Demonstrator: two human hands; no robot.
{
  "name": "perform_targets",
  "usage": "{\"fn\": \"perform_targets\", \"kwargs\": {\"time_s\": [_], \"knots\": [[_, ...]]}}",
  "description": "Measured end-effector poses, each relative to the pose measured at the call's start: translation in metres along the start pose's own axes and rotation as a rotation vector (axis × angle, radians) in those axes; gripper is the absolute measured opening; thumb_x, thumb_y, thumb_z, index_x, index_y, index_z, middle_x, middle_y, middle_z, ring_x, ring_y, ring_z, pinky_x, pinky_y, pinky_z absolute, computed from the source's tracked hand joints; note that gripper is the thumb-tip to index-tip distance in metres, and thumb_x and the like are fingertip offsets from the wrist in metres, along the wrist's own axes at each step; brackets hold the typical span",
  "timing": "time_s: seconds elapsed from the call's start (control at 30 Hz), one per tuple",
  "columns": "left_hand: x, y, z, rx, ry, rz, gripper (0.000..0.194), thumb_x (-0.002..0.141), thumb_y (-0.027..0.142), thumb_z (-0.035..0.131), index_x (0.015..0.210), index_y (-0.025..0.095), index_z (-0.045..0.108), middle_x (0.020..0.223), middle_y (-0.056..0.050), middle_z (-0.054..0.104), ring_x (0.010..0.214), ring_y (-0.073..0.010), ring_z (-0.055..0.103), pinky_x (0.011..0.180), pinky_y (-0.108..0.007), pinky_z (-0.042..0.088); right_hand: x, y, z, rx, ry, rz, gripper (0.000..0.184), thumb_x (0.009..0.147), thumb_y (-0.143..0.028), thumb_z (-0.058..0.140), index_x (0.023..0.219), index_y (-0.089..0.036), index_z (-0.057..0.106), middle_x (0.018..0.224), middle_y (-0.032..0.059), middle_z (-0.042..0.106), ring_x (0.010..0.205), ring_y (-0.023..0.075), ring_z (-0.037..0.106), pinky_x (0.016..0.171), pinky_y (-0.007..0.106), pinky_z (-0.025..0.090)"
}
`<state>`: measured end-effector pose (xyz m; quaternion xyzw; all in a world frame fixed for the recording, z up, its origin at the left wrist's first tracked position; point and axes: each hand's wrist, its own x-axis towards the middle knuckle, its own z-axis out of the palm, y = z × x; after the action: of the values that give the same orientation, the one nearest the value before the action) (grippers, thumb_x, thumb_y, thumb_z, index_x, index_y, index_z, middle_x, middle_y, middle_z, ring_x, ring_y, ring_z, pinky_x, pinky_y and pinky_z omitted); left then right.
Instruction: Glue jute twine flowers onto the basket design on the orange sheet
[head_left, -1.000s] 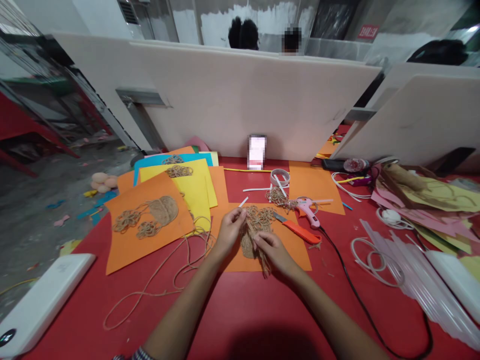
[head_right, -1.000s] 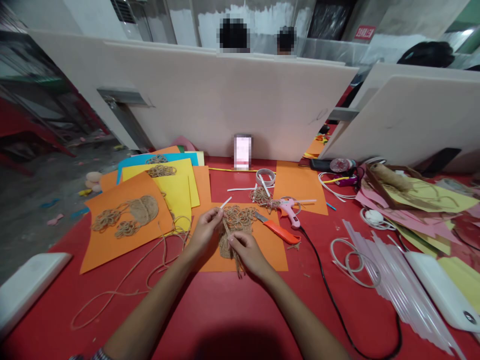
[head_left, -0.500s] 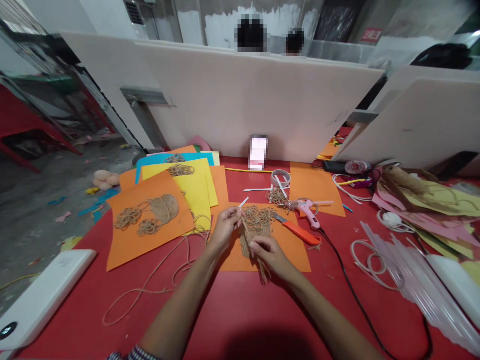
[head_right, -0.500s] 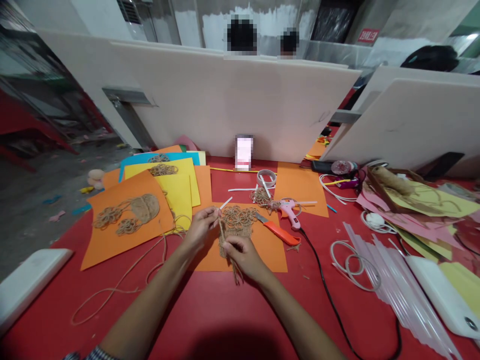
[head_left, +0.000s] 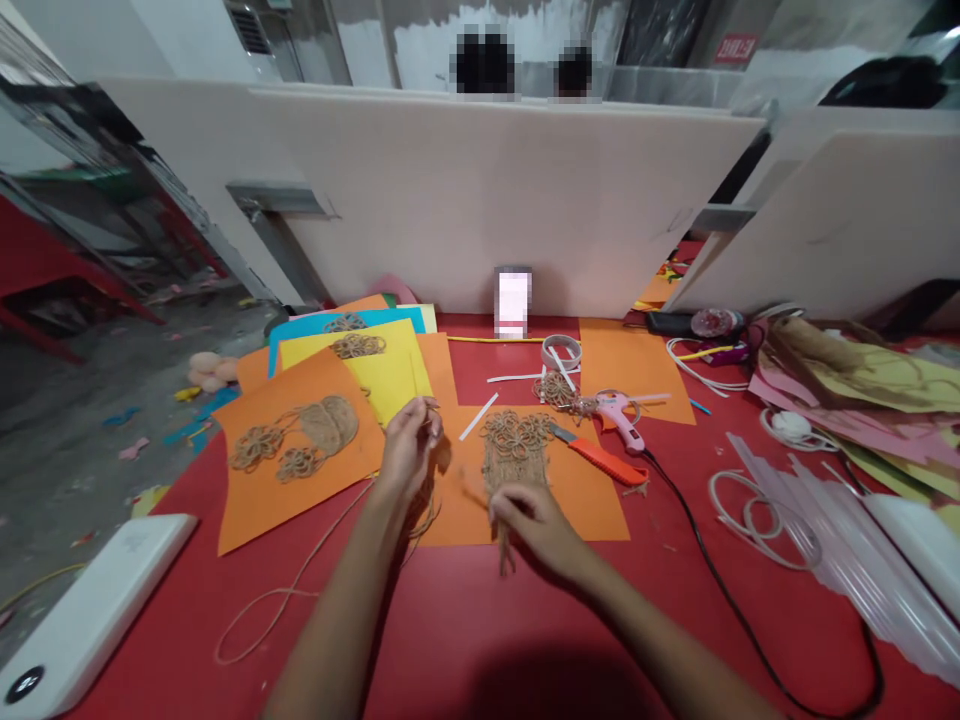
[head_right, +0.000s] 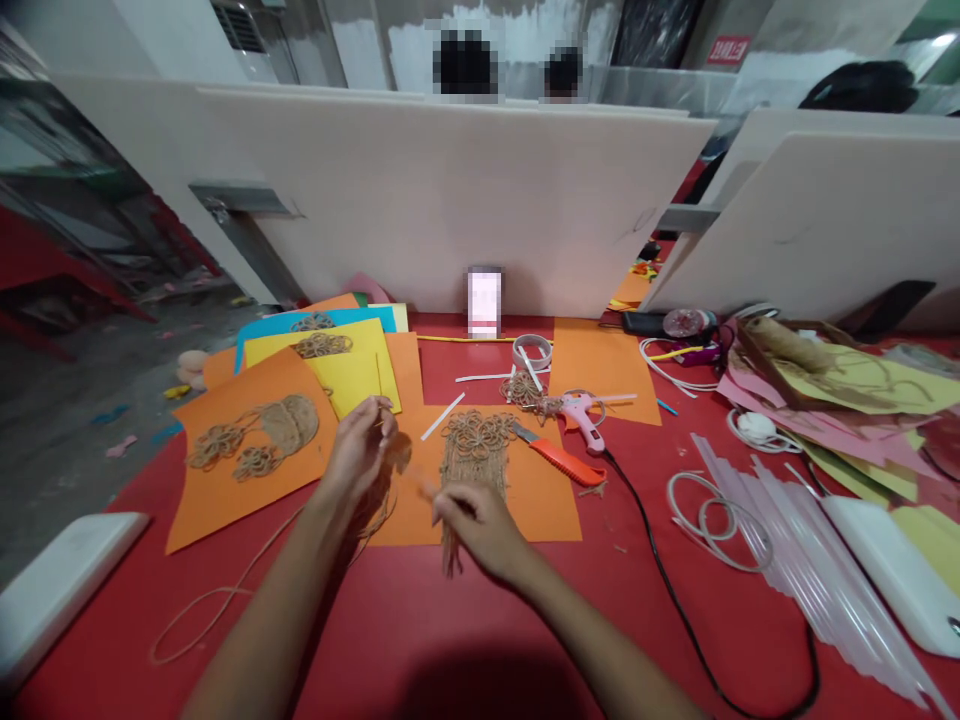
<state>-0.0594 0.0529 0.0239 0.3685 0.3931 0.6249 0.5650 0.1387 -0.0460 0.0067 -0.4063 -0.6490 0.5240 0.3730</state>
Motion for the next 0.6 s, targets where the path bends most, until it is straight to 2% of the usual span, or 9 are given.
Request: {"fn": "perform_targets", "kwargs": {"time_s": [0.07,0.13,0.17,0.23,0.3,0.37,0.5,0.6], "knots": [[-0.004,-0.005,0.005,-0.004,-0.02,-0.037,0.027,0.085,0.041,0.067,0.079,0.017,0.057,0.048,0.006,0.041,0.042,-0.0061,0.034,0.043,-0.016,0.027,0.004,0.007,-0.006,0.076,0.13,0.049,0.044,0.095,-0.055,0.051,0.072,-0.018,0.063,0.067,0.001,0.058,0.065,0.0143,0.053,0.062,0.025,0.04],[-0.007,-0.011,0.011,-0.006,-0.028,-0.062,0.021,0.082,0.035,0.069,0.082,0.017,0.057,0.051,0.007,0.044,0.041,-0.0049,0.033,0.043,-0.016,0.027,0.007,0.015,-0.012,0.125,0.202,0.055,0.043,0.094,-0.055,0.052,0.073,-0.019,0.062,0.067,0.001,0.055,0.065,0.0148,0.051,0.061,0.026,0.039],[-0.009,-0.013,0.014,-0.002,-0.03,-0.069,0.02,0.08,0.03,0.071,0.089,0.018,0.059,0.057,0.006,0.05,0.042,-0.0045,0.036,0.044,-0.016,0.029,0.007,0.018,-0.014,0.138,0.221,0.057,0.042,0.094,-0.055,0.052,0.073,-0.019,0.062,0.067,0.0008,0.053,0.065,0.0147,0.049,0.061,0.026,0.038],[-0.012,-0.016,0.017,0.039,-0.034,-0.081,0.033,0.075,0.024,0.073,0.105,0.021,0.06,0.079,0.002,0.065,0.051,-0.0061,0.05,0.049,-0.017,0.038,0.008,0.023,-0.017,0.152,0.247,0.066,0.042,0.094,-0.055,0.053,0.073,-0.019,0.062,0.066,-0.0001,0.05,0.063,0.0141,0.046,0.059,0.026,0.036],[-0.015,-0.017,0.018,0.107,-0.042,-0.118,0.039,0.074,0.023,0.073,0.111,0.022,0.062,0.092,-0.003,0.069,0.066,-0.0106,0.062,0.057,-0.02,0.045,0.008,0.026,-0.019,0.137,0.262,0.067,0.041,0.094,-0.055,0.052,0.074,-0.019,0.062,0.065,-0.0006,0.049,0.061,0.0138,0.044,0.058,0.026,0.035],[-0.017,-0.018,0.018,0.161,-0.075,-0.176,0.029,0.076,0.029,0.073,0.102,0.019,0.067,0.081,-0.003,0.069,0.07,-0.0136,0.064,0.06,-0.022,0.046,0.008,0.023,-0.022,0.09,0.279,0.046,0.041,0.094,-0.054,0.052,0.075,-0.019,0.063,0.065,-0.001,0.049,0.061,0.0138,0.044,0.058,0.026,0.034],[-0.019,-0.024,0.022,0.228,-0.276,-0.255,0.027,0.076,0.037,0.075,0.09,0.014,0.07,0.05,0.002,0.053,0.048,-0.0108,0.05,0.05,-0.022,0.039,0.02,0.008,-0.035,-0.067,0.261,-0.042,0.038,0.096,-0.049,0.051,0.077,-0.02,0.066,0.068,0.0002,0.055,0.066,0.015,0.049,0.064,0.027,0.037],[-0.017,-0.031,0.032,0.188,-0.392,-0.261,0.035,0.082,0.047,0.069,0.085,0.013,0.069,0.05,0.0,0.056,0.046,-0.0113,0.049,0.049,-0.023,0.038,0.037,-0.002,-0.049,-0.236,0.185,-0.128,0.037,0.096,-0.046,0.052,0.077,-0.02,0.072,0.078,0.0031,0.064,0.078,0.0173,0.058,0.075,0.029,0.04]]}}
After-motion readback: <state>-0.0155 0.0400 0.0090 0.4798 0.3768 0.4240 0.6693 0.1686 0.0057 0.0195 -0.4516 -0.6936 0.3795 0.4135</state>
